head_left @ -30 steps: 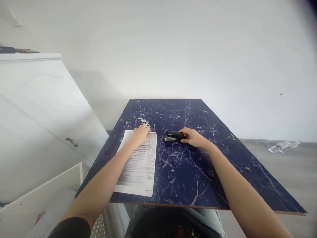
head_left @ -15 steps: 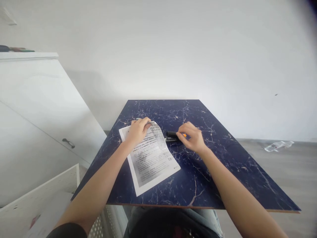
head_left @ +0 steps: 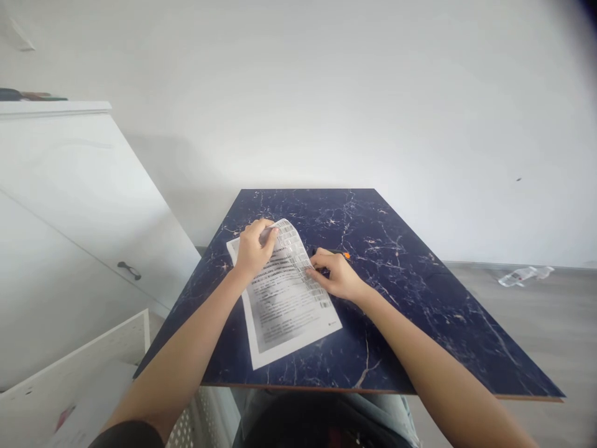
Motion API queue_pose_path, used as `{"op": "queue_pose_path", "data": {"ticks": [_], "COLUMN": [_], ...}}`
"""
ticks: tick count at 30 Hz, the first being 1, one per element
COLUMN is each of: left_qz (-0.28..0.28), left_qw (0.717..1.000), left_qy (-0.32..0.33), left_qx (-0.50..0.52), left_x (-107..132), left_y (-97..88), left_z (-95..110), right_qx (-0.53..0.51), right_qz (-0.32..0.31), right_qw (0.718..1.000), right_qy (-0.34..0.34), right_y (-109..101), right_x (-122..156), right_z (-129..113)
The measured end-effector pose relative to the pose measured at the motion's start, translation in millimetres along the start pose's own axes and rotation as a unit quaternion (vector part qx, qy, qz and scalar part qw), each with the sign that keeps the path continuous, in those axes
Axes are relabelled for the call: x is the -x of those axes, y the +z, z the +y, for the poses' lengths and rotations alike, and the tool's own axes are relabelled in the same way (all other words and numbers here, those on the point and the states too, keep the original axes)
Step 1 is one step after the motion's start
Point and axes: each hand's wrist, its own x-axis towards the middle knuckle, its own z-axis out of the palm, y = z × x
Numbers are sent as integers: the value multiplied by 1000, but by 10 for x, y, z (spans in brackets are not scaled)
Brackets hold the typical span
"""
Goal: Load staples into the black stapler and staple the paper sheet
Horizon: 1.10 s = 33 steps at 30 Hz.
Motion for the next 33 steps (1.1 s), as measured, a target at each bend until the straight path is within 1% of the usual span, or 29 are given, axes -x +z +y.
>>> {"op": "queue_pose_path", "data": {"ticks": [2, 4, 6, 7, 9, 11, 13, 14, 16, 19, 21, 24, 26, 27, 28, 31, 33], "left_qz": [29, 76, 114, 120, 99, 26, -48, -73, -87, -82, -88, -127, -156, -152, -132, -91, -64], "left_qw": [1000, 997, 993, 991, 982, 959, 928, 918, 913, 920, 931, 953, 959, 963, 968, 979, 985], "left_qy": [9, 10, -19, -45, -112, -165, -188, -187, -166, -119, -89, -48, -32, -31, -35, -38, -46], "left_qx": [-1, 5, 27, 48, 119, 230, 318, 341, 361, 365, 342, 270, 233, 222, 211, 177, 155], "left_x": [7, 16, 35, 50, 90, 137, 184, 204, 231, 228, 203, 155, 123, 106, 87, 19, -27], "left_y": [16, 45, 100, 139, 238, 346, 433, 461, 478, 426, 374, 324, 314, 309, 301, 235, 168], "left_z": [-3, -17, -49, -70, -109, -128, -115, -97, -50, 5, 5, -64, -149, -200, -255, -433, -564], "right_qx": [-13, -51, -100, -124, -169, -208, -235, -244, -261, -287, -299, -298, -279, -258, -222, -42, 70], "right_qz": [41, 110, 190, 226, 279, 305, 311, 310, 309, 307, 299, 266, 244, 238, 237, 231, 218], "right_qw": [998, 988, 969, 958, 938, 922, 913, 910, 904, 895, 892, 902, 914, 922, 931, 962, 966], "right_qy": [45, 94, 120, 122, 117, 115, 121, 127, 137, 150, 159, 165, 165, 165, 164, 141, 124], "right_y": [-5, -70, -174, -228, -312, -345, -330, -312, -272, -231, -217, -209, -214, -221, -233, -282, -313], "right_x": [1, 5, 16, 22, 35, 43, 45, 44, 40, 25, 12, -3, -1, 5, 14, 50, 74], "right_z": [31, 89, 168, 208, 281, 333, 363, 373, 388, 417, 446, 502, 541, 560, 579, 635, 679]}}
